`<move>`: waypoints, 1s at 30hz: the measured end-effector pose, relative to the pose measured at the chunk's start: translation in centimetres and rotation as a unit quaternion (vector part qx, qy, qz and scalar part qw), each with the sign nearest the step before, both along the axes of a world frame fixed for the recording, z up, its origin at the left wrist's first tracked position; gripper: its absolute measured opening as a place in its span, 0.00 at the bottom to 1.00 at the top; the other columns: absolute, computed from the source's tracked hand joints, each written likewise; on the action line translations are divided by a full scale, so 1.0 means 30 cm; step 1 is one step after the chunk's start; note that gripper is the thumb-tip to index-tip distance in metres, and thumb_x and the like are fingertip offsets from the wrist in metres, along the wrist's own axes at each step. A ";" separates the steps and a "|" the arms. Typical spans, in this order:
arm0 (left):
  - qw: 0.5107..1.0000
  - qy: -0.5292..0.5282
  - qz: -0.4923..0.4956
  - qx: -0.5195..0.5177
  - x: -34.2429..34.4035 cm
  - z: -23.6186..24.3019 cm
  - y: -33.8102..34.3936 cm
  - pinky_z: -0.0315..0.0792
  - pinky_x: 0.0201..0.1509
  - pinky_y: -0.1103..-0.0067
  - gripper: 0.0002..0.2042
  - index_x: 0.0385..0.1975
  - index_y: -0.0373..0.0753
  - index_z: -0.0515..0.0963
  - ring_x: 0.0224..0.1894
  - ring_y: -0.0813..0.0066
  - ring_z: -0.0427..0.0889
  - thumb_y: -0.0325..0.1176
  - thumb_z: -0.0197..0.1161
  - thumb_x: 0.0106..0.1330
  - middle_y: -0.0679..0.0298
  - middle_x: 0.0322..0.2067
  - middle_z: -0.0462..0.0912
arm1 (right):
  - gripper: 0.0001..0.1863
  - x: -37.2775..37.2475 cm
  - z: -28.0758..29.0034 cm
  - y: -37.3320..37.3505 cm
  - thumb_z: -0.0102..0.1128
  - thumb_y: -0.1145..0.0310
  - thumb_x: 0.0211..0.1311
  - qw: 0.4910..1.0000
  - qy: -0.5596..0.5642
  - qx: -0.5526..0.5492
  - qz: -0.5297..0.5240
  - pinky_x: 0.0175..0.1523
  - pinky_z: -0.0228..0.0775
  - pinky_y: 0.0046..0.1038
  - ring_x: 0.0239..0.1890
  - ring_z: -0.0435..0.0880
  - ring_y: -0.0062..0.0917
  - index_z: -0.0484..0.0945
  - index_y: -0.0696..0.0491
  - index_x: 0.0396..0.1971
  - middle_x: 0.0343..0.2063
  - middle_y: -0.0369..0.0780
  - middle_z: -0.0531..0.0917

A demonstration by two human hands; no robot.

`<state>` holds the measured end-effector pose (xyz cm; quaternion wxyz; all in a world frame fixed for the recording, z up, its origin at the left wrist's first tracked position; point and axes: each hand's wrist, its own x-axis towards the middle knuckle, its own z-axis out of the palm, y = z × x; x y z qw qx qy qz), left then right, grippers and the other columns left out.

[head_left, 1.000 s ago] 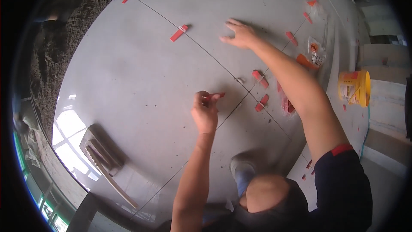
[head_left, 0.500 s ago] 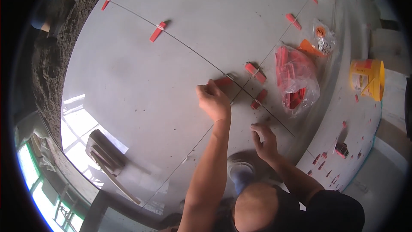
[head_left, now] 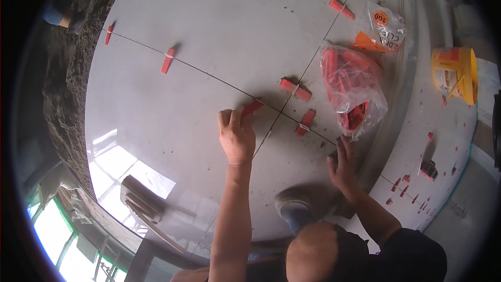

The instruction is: The person places red spacers between floor tiles, then uses a measuring tape to measure the dimensions of a tile section and a cutting station.

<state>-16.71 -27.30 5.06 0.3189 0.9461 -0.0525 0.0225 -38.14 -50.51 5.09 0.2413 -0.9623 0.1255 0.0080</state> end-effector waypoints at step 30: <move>0.796 0.551 0.190 0.163 0.142 0.115 -0.265 0.70 0.26 0.75 0.50 0.29 0.25 0.76 0.18 0.69 0.77 0.80 0.36 0.51 0.58 0.19 0.76 | 0.30 -0.008 0.005 -0.034 0.53 0.56 0.55 0.999 0.016 -0.026 -0.015 0.63 0.55 0.47 0.56 0.69 0.42 0.70 0.58 0.56 0.59 0.45 0.67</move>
